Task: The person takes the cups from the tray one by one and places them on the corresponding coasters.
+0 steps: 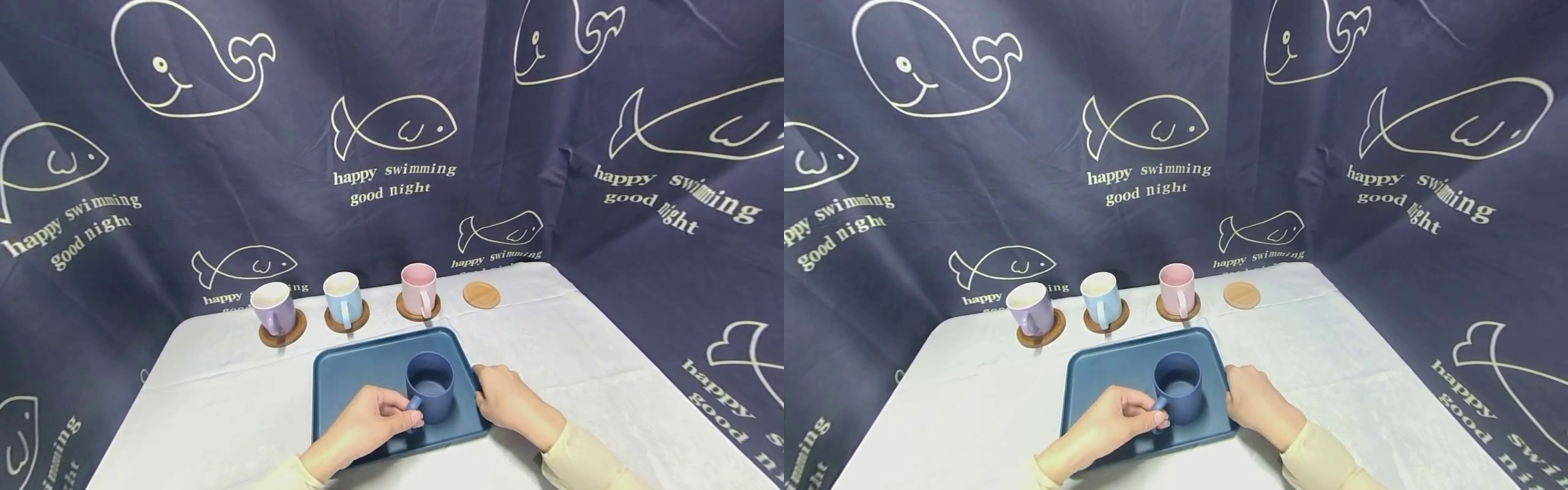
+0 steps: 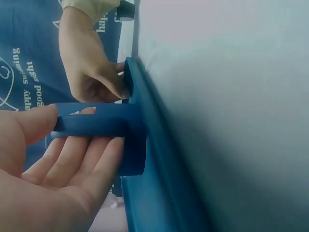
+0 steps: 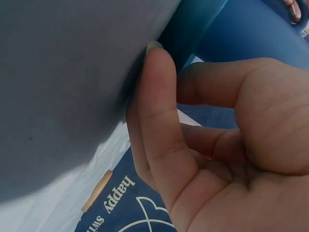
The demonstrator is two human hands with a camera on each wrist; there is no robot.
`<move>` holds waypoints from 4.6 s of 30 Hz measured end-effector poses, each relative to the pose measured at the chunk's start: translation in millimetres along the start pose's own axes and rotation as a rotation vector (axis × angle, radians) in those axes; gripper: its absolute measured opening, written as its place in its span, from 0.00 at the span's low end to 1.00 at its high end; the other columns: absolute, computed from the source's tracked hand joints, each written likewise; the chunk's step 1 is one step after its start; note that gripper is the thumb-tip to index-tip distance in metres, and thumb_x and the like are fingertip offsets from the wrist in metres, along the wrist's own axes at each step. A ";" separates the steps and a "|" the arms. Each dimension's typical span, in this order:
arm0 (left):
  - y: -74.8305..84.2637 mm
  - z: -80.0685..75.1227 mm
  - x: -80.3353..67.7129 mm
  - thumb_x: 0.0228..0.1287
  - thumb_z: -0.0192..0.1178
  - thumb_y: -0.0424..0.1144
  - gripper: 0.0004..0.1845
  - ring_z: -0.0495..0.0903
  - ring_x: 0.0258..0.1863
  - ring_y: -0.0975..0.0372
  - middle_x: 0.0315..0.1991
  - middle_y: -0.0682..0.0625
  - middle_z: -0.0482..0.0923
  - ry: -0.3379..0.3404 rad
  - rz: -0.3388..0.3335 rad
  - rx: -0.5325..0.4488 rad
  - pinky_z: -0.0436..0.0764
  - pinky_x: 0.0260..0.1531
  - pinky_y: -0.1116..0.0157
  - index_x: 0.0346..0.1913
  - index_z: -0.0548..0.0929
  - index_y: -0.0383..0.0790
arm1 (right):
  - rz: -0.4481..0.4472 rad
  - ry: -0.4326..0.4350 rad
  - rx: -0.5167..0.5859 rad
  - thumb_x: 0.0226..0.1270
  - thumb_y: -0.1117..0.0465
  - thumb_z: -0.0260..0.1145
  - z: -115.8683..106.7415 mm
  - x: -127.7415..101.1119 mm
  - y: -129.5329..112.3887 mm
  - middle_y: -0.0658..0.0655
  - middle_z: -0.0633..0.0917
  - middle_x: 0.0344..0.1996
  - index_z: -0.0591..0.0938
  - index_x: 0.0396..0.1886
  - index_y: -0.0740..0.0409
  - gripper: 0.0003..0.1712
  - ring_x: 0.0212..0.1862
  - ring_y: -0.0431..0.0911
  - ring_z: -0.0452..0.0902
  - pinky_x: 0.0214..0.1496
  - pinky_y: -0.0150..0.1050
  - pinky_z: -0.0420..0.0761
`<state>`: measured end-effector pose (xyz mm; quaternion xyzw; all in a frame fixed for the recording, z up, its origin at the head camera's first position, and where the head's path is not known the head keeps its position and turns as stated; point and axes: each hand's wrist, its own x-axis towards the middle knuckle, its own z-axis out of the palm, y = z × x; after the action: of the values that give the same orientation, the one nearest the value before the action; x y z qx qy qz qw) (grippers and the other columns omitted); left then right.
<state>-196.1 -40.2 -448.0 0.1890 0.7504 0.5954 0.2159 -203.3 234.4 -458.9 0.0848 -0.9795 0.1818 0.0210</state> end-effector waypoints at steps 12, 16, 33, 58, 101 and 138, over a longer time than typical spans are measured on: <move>-6.5 2.6 -1.5 0.68 0.69 0.42 0.07 0.85 0.43 0.65 0.32 0.51 0.91 0.026 0.061 0.058 0.79 0.41 0.69 0.36 0.91 0.43 | -0.005 0.001 0.000 0.60 0.70 0.71 1.1 1.2 -0.9 0.56 0.85 0.27 0.84 0.38 0.63 0.07 0.32 0.47 0.81 0.34 0.51 0.82; -7.2 3.4 -1.6 0.68 0.69 0.41 0.06 0.85 0.41 0.67 0.31 0.52 0.90 0.034 0.081 0.080 0.78 0.38 0.70 0.35 0.91 0.44 | -0.001 0.001 -0.005 0.60 0.69 0.72 1.5 1.0 -0.9 0.58 0.87 0.29 0.84 0.40 0.65 0.09 0.33 0.49 0.83 0.35 0.51 0.83; -5.6 5.9 0.7 0.65 0.71 0.38 0.05 0.72 0.25 0.72 0.28 0.52 0.90 0.151 0.121 0.158 0.67 0.24 0.74 0.32 0.93 0.45 | -0.010 0.006 0.004 0.59 0.70 0.72 2.2 1.0 -1.0 0.54 0.85 0.25 0.83 0.35 0.60 0.06 0.30 0.46 0.81 0.33 0.50 0.81; 61.8 24.8 73.6 0.67 0.69 0.37 0.05 0.85 0.33 0.73 0.28 0.59 0.90 0.280 0.213 0.153 0.80 0.38 0.70 0.36 0.94 0.43 | -0.042 0.010 -0.014 0.56 0.70 0.73 3.4 1.1 1.6 0.59 0.87 0.30 0.83 0.41 0.62 0.12 0.37 0.56 0.87 0.35 0.53 0.83; 60.4 68.4 239.8 0.64 0.73 0.44 0.07 0.73 0.23 0.71 0.19 0.65 0.82 0.554 0.227 0.345 0.69 0.25 0.75 0.30 0.94 0.49 | -0.007 -0.070 0.053 0.59 0.69 0.73 7.3 8.8 -3.1 0.61 0.89 0.37 0.83 0.51 0.68 0.19 0.42 0.55 0.87 0.43 0.54 0.85; 35.6 89.9 283.6 0.58 0.76 0.48 0.05 0.80 0.30 0.67 0.28 0.59 0.89 0.628 0.063 0.334 0.78 0.36 0.70 0.29 0.95 0.52 | 0.029 -0.076 0.059 0.60 0.68 0.72 4.6 4.4 2.6 0.68 0.88 0.44 0.81 0.56 0.75 0.24 0.49 0.60 0.87 0.51 0.58 0.84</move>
<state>-382.6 194.0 -459.2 0.0525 0.8611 0.4997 -0.0777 -208.1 234.4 -463.8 0.0781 -0.9749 0.2073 -0.0214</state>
